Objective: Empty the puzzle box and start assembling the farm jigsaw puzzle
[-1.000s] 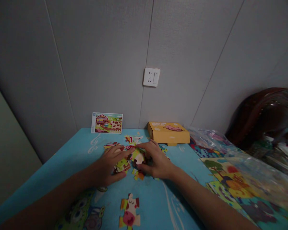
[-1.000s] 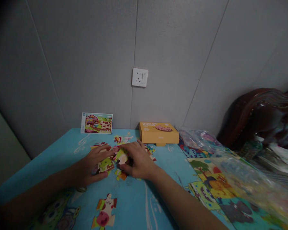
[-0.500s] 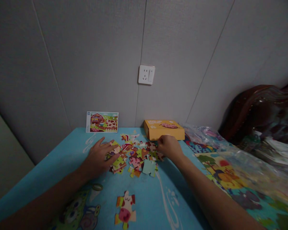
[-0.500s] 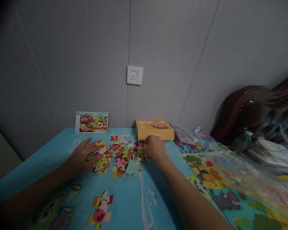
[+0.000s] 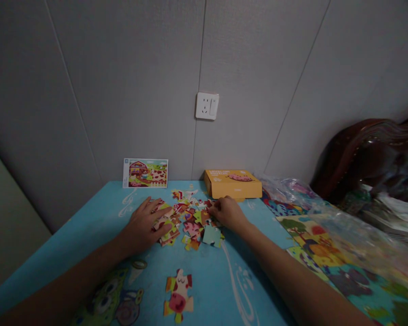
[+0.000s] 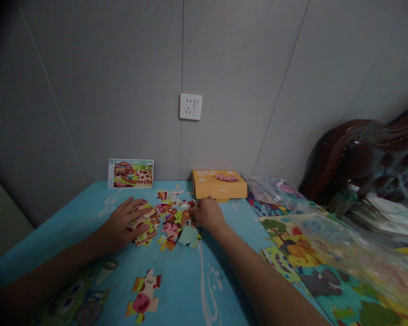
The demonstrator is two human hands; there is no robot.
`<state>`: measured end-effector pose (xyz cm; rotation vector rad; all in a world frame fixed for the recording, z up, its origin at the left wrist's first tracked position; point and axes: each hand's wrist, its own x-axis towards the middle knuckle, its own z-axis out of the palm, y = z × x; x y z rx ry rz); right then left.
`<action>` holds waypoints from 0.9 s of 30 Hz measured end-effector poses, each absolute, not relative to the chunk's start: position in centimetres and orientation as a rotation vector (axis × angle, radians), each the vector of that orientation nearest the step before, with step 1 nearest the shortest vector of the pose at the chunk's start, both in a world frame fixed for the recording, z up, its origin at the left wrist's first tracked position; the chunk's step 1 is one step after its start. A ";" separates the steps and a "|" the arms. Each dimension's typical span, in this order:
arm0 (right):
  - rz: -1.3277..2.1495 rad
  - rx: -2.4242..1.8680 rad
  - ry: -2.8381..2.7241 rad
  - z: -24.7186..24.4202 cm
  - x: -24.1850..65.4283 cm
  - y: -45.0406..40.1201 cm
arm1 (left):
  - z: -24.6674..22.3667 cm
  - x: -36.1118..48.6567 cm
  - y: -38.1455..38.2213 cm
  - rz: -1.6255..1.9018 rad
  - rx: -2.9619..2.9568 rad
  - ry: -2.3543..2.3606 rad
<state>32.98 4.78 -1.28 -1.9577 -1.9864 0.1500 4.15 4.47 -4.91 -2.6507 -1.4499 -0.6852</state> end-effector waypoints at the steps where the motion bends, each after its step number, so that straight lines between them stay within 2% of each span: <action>1: 0.160 -1.951 -1.988 -1.3 33.0 4.8 | -4.9 4.2 4.5 -0.683 -2.663 -1.429; 21: 0.237 -1.599 -1.841 -2.6 32.9 5.8 | -5.0 4.2 4.4 -0.648 -2.668 -1.397; 24: 0.391 -1.372 -1.672 -2.0 32.2 5.3 | -4.5 4.4 4.2 -0.726 -2.642 -1.347; 27: 0.770 -1.046 -1.452 -1.6 30.5 4.0 | -3.5 5.0 3.6 -0.873 -2.672 -1.175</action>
